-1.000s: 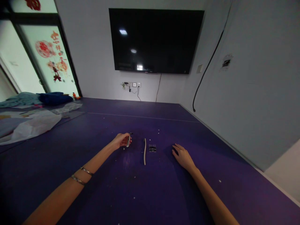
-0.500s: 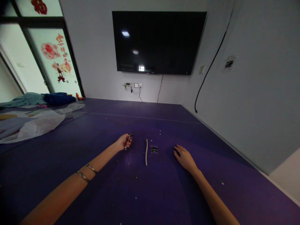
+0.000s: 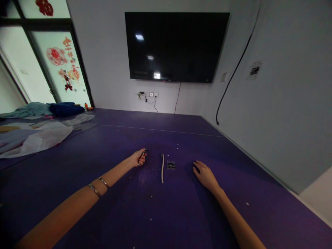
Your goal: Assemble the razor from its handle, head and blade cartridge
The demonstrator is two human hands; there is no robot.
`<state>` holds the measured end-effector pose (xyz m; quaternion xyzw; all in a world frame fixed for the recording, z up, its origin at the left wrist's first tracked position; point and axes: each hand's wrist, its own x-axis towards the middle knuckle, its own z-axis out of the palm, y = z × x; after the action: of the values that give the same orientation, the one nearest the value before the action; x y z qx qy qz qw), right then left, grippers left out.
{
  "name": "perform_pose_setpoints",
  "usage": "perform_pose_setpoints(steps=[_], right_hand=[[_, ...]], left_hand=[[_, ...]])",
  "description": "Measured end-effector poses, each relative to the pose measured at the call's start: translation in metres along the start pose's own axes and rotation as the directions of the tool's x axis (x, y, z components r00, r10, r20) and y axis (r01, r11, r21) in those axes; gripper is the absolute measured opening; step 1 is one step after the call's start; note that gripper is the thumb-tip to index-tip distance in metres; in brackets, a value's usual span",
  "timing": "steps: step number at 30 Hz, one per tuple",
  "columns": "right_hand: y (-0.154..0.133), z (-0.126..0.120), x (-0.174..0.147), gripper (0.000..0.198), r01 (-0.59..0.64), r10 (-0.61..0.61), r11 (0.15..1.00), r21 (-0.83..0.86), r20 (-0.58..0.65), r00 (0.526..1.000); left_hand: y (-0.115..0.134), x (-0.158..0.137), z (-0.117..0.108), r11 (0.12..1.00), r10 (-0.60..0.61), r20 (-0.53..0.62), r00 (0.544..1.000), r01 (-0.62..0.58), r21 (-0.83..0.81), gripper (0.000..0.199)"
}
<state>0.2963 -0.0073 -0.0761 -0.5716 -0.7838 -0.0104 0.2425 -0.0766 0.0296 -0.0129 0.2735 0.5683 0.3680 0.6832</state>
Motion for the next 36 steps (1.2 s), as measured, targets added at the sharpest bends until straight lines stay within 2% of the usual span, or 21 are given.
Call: perform_pose_setpoints(steps=[7,26,32,36], right_hand=[[-0.002,-0.001,0.000,0.045,0.002,-0.002,1.000,-0.004,0.007,1.000],[-0.002,-0.002,0.000,0.047,-0.006,0.006,1.000,-0.019,0.023,1.000],[-0.002,0.000,0.000,0.045,-0.008,0.008,1.000,-0.004,0.002,1.000],[0.003,0.000,0.002,0.044,-0.002,0.002,0.999,0.037,-0.004,1.000]], left_hand=[[-0.001,-0.004,0.004,0.999,-0.039,0.020,0.999,0.038,0.024,0.040],[-0.006,-0.012,0.006,0.997,-0.024,0.012,1.000,0.023,0.076,0.041],[-0.007,-0.013,0.007,0.994,0.033,-0.001,0.999,-0.032,0.104,0.039],[-0.010,-0.016,0.008,0.979,0.175,-0.012,0.985,-0.173,0.105,0.039]])
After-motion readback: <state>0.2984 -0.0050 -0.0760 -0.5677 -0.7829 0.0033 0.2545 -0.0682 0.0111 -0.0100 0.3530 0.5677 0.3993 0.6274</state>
